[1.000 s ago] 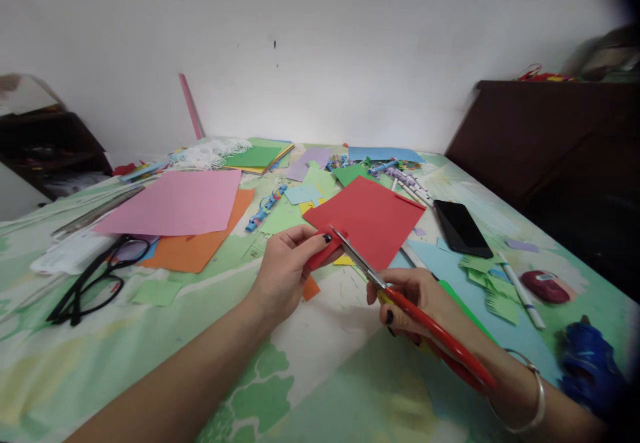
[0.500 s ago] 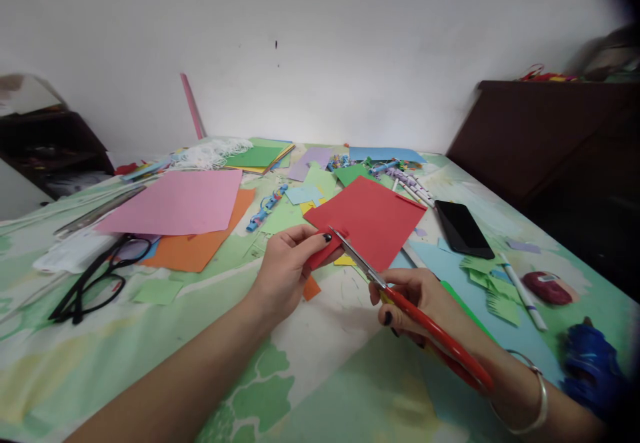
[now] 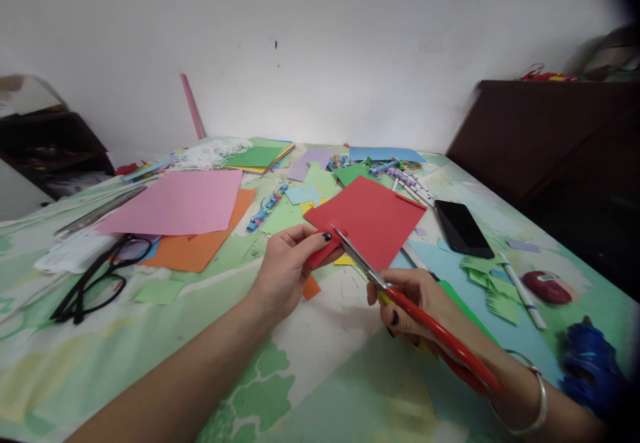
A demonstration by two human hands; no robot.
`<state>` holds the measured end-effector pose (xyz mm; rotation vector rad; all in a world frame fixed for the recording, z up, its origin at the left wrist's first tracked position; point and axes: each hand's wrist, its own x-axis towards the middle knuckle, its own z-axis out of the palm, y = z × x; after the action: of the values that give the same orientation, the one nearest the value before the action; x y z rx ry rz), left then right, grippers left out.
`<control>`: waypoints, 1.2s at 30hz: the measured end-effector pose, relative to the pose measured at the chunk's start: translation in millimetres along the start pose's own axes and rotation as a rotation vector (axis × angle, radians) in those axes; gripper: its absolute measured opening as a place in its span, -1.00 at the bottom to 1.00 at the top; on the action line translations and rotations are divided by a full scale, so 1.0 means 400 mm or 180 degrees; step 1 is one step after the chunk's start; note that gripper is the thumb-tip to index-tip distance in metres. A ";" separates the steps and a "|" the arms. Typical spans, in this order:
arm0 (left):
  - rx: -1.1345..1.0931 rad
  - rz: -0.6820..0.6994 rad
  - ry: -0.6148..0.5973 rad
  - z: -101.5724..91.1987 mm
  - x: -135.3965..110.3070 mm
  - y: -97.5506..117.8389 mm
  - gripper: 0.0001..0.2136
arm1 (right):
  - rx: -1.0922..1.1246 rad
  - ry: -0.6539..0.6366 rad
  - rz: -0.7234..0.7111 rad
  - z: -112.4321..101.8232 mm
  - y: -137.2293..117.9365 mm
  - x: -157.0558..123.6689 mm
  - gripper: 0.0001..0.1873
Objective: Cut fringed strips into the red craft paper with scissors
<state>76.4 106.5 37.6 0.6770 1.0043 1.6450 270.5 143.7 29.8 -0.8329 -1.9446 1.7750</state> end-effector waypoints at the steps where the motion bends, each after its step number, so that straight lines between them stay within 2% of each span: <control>1: 0.0014 0.0004 -0.0006 -0.001 0.000 -0.001 -0.89 | -0.0003 0.0008 0.0016 0.000 0.000 0.000 -0.49; 21: 0.0045 0.0028 -0.0039 0.002 -0.002 0.000 -0.89 | -0.0052 -0.0003 0.0093 0.001 -0.005 0.000 -0.45; 36: -0.0021 0.0001 0.0002 0.000 0.001 -0.002 -0.89 | 0.0046 0.0082 0.0117 0.002 0.001 0.001 -0.57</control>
<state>76.8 106.8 36.9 0.6722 0.9988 1.6483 269.6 143.3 29.4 -0.8876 -1.9098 1.7883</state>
